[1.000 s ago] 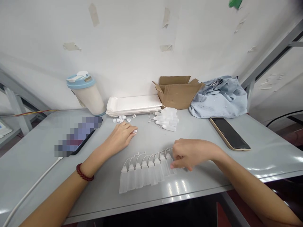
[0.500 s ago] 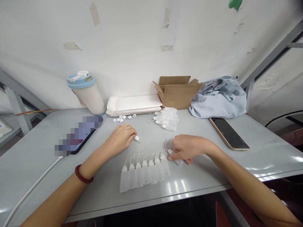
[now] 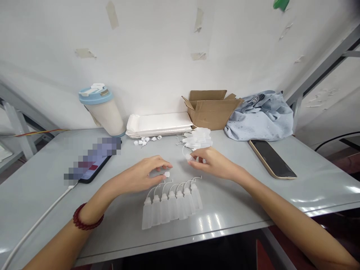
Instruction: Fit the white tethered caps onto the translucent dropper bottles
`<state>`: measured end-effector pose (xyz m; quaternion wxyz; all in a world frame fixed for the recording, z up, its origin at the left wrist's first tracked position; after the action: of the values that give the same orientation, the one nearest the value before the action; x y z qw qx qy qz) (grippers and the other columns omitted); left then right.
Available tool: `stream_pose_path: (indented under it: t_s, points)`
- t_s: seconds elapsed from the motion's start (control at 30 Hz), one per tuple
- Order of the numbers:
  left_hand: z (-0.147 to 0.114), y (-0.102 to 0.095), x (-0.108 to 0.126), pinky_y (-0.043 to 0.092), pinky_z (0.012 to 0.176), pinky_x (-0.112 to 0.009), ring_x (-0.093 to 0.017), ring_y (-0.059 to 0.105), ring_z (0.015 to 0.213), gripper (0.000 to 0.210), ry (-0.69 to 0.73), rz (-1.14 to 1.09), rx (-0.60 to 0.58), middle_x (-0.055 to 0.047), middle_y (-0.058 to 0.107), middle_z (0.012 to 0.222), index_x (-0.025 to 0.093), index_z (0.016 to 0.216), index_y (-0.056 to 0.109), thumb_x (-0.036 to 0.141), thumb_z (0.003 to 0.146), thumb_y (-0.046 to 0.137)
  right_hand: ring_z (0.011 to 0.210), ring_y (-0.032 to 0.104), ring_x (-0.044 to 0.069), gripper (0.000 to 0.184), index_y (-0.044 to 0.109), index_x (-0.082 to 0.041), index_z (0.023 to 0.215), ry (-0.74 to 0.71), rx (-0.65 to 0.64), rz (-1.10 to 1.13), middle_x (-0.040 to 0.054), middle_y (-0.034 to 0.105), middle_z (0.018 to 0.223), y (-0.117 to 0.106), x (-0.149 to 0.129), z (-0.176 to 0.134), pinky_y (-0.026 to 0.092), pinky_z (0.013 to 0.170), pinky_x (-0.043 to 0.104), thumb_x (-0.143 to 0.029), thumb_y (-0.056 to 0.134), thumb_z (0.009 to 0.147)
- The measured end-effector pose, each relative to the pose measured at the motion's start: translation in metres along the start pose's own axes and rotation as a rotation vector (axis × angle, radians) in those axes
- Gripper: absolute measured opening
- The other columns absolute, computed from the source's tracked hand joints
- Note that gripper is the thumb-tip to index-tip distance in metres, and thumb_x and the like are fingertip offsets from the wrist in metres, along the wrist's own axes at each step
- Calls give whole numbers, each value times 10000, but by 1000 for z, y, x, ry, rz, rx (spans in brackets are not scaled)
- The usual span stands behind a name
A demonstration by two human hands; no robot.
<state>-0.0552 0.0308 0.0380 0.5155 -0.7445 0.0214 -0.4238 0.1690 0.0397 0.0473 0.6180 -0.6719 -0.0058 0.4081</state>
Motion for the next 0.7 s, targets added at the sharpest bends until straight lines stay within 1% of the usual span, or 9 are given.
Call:
stream_pose_path:
  t_s: [0.07,0.13,0.23,0.3,0.37,0.5,0.57,0.7]
  points:
    - [1,3,-1,462,805,-282,-187,571,955,300,10,-9,-2,-43,612,1072,240,1127,598,362,875,489,624,477,122,213,603,-145,780,-42,28,26,21,576,698,8,2,2,337,593,255,-301,499,881]
    - [5,8,-3,462,788,-291,-187,580,908,264,10,4,19,-41,623,1020,227,1065,624,354,876,490,659,492,132,200,623,-138,896,-68,45,54,41,597,772,15,3,5,367,626,263,-296,502,890]
    - [10,13,-3,462,775,-315,-192,588,856,219,6,32,73,-42,634,964,206,974,642,325,869,491,700,508,145,228,621,-124,994,-106,52,64,59,599,819,23,2,7,396,672,276,-291,493,905]
    - [13,14,-2,465,792,-334,-199,592,863,199,-3,18,130,-46,642,964,196,953,637,310,851,510,724,518,154,244,615,-122,1036,-115,48,55,68,600,844,27,2,8,405,691,285,-288,487,912]
    - [14,13,0,476,793,-342,-200,600,858,189,-36,-55,208,-48,653,965,190,940,632,310,823,544,734,526,160,258,606,-123,1071,-109,44,51,74,602,863,30,2,8,412,695,289,-292,492,912]
    - [17,11,-1,505,774,-335,-186,620,807,203,-123,-312,338,-35,662,885,181,892,619,335,760,618,725,523,160,265,595,-120,1087,-112,24,28,76,594,874,34,2,8,415,682,287,-294,503,910]
    - [18,12,-1,507,789,-335,-180,621,813,205,-121,-408,364,-32,651,882,175,880,616,327,742,636,737,520,161,257,589,-125,1089,-137,8,20,76,586,881,35,1,8,415,686,286,-291,488,919]
    - [19,12,1,510,812,-341,-174,614,838,209,-66,-516,378,-46,626,957,172,898,636,310,741,643,806,524,175,271,568,-144,1142,-179,-17,45,80,574,903,35,-4,6,424,728,298,-280,439,946]
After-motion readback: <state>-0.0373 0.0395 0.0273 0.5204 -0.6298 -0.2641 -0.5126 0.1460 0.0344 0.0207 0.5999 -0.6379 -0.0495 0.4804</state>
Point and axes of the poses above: each hand's wrist, its own z-axis towards the middle knuckle, its own y-axis out of the palm, x = y × z, the point moved 3 cm from there along z, towards the middle knuckle
